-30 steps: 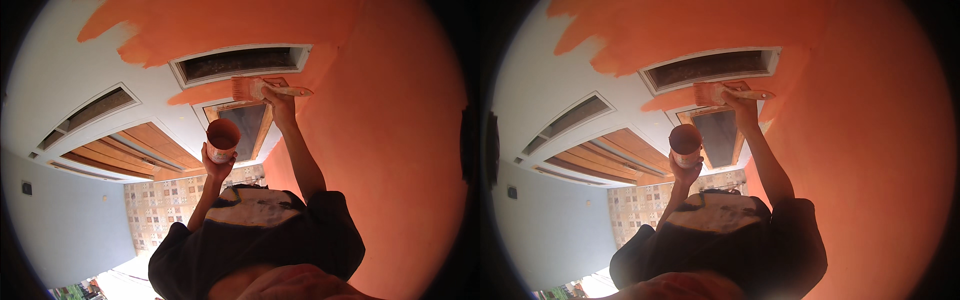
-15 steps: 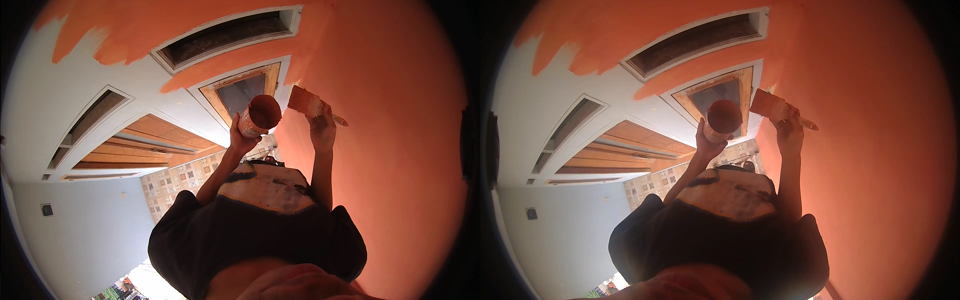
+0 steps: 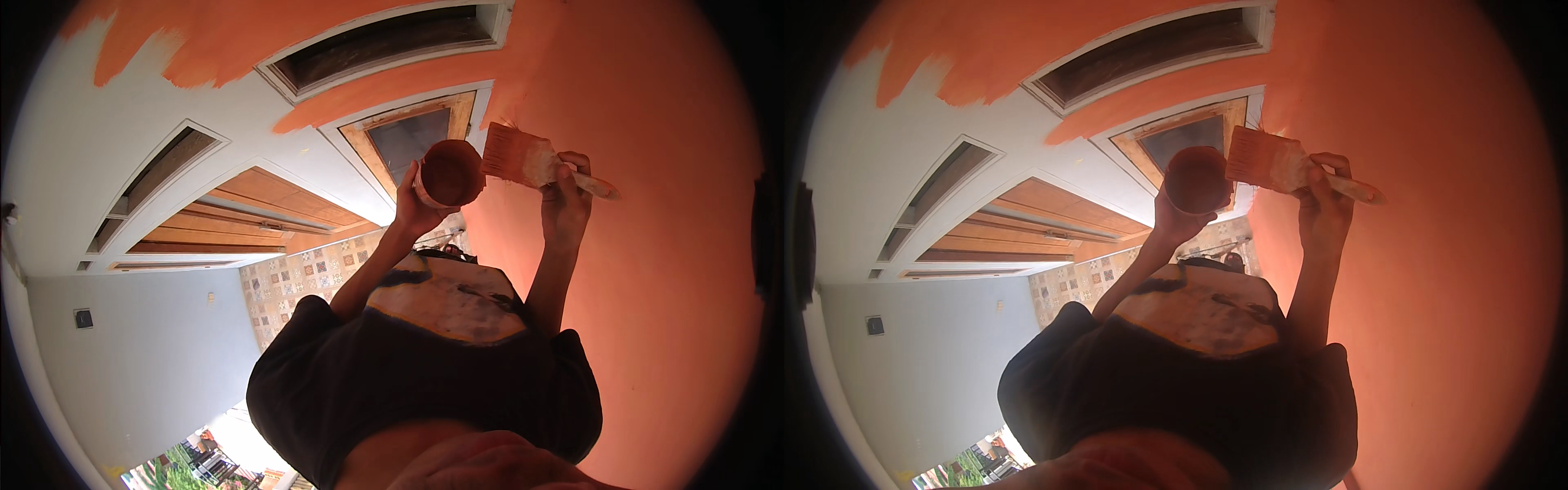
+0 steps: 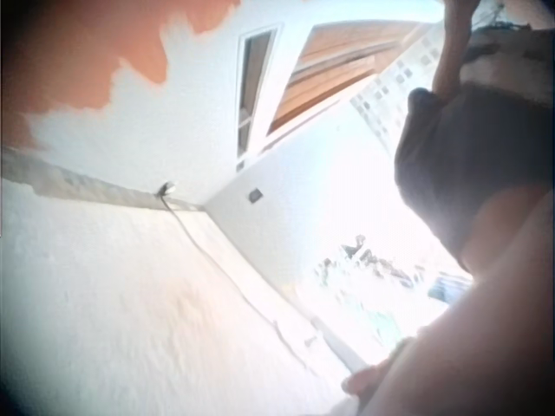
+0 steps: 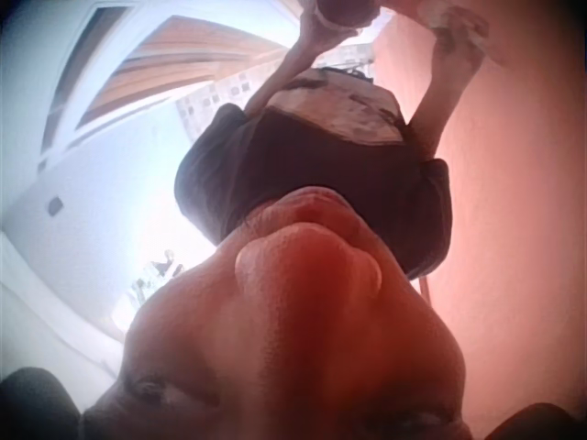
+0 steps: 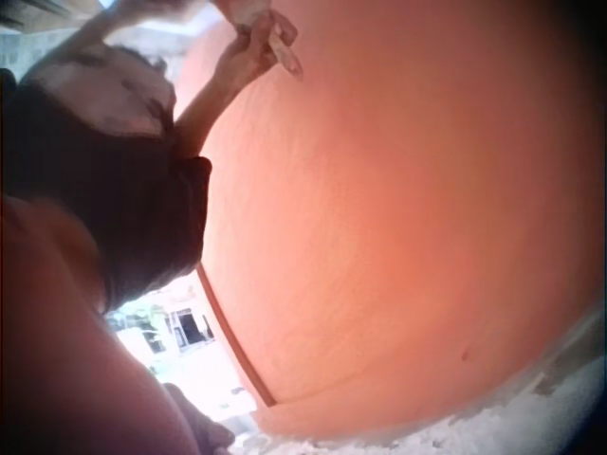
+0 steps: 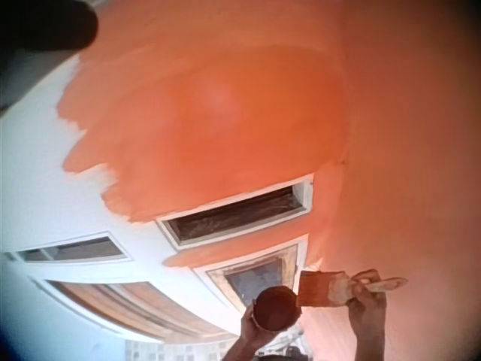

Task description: The person paints a ceiling with orange paint using a brush and a small container. They repeatedly dip the brush into the container and apply paint to the ceiling surface around rectangular openings.

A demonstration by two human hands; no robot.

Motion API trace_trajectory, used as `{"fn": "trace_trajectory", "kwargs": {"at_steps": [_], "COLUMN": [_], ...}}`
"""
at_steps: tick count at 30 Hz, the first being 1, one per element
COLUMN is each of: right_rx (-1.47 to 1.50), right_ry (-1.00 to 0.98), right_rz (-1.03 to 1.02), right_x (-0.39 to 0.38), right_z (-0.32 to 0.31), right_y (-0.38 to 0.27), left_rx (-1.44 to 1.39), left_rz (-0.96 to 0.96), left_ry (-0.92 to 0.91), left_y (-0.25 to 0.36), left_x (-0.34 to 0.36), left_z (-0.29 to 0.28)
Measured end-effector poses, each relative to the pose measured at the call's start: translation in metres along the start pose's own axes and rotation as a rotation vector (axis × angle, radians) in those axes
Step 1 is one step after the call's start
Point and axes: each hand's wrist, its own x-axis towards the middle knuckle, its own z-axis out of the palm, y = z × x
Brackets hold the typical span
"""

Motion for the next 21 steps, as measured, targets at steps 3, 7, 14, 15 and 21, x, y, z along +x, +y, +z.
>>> {"fn": "trace_trajectory", "kwargs": {"at_steps": [3, 7, 14, 15, 21], "right_rx": [-0.059, -0.071, -0.359, -0.397, -0.517], "right_ry": [-0.081, -0.197, -0.201, -0.215, -0.267], "right_rz": [-0.031, -0.022, 0.037, 0.052, 0.098], "right_x": [0.002, 0.002, 0.000, -0.001, -0.002], "right_z": [0.008, 0.017, 0.033, 0.034, 0.048], "right_y": [-0.005, -0.009, -0.007, -0.008, -0.017], "left_rx": [0.666, 0.686, 0.085, 0.038, 0.130], "left_rz": [0.269, 0.189, 0.066, 0.063, 0.073], "left_ry": [-0.031, 0.071, -0.030, -0.090, 0.072], "left_y": [-0.004, -0.004, -0.008, -0.009, -0.004], "left_x": [-0.003, -0.001, 0.001, 0.000, -0.003], "left_z": [0.002, -0.005, 0.001, 0.003, 0.005]}}
